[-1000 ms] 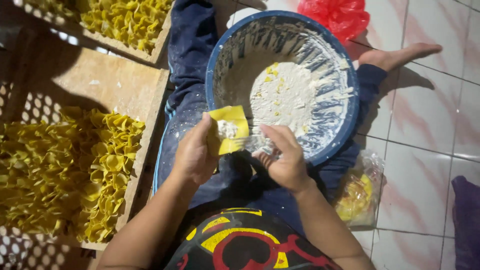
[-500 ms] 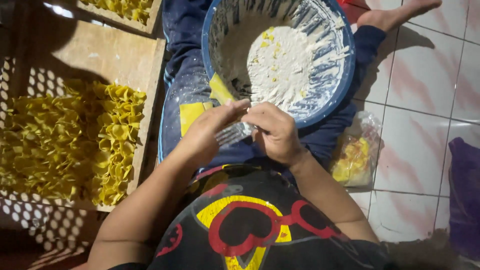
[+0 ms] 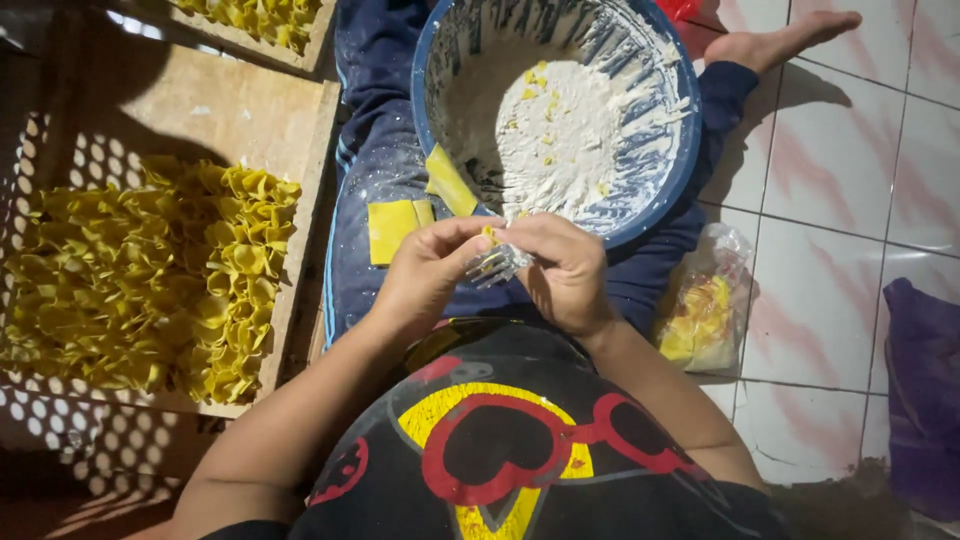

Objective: Assembling wontons by placing filling on square wrappers and folding them into shape.

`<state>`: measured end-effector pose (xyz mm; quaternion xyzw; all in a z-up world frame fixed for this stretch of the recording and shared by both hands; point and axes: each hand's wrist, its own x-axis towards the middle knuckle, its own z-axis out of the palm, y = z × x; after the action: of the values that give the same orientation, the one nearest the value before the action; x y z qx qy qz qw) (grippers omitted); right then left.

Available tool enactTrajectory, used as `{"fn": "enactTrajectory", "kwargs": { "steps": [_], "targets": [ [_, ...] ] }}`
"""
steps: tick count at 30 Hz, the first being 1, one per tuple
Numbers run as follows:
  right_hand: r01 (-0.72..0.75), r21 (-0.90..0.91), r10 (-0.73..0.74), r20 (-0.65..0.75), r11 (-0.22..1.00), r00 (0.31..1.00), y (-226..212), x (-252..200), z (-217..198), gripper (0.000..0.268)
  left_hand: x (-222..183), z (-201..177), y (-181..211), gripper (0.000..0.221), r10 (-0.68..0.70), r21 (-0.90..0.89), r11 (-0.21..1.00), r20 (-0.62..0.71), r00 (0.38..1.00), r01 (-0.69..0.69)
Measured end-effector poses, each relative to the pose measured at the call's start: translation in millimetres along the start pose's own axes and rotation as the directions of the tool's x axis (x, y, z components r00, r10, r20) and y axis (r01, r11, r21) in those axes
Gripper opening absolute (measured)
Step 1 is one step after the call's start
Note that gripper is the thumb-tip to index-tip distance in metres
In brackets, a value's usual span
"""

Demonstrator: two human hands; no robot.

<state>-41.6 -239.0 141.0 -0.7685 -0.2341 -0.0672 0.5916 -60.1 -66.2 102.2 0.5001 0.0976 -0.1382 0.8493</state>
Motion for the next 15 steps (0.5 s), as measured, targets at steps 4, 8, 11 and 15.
{"fn": "enactTrajectory", "kwargs": {
  "steps": [4, 8, 11, 15],
  "targets": [
    [0.010, -0.048, -0.011, -0.022, 0.999, 1.000, 0.1, 0.3, 3.9, 0.011, -0.7, -3.0, -2.7, 0.028, -0.048, -0.003, 0.999, -0.013, 0.999, 0.048],
    [0.041, -0.038, -0.040, 0.022, 0.998, 0.999, -3.0, 4.0, 1.4, 0.015, 2.6, -14.1, -5.9, 0.030, -0.103, -0.082, 0.991, 0.037, 0.994, 0.106],
    [-0.043, -0.096, 0.045, 0.020, 0.994, 0.999, 0.6, 2.2, -11.9, 0.024, 3.4, -12.8, -3.5, 0.033, -0.153, -0.139, 0.978, 0.010, 0.988, 0.153],
    [-0.371, 0.025, 0.370, 0.057, 0.928, 0.927, -2.4, -5.2, -8.8, 0.016, 0.7, -2.8, 10.9, 0.035, -0.171, -0.153, 0.974, -0.021, 0.985, 0.166]
  ]
}}
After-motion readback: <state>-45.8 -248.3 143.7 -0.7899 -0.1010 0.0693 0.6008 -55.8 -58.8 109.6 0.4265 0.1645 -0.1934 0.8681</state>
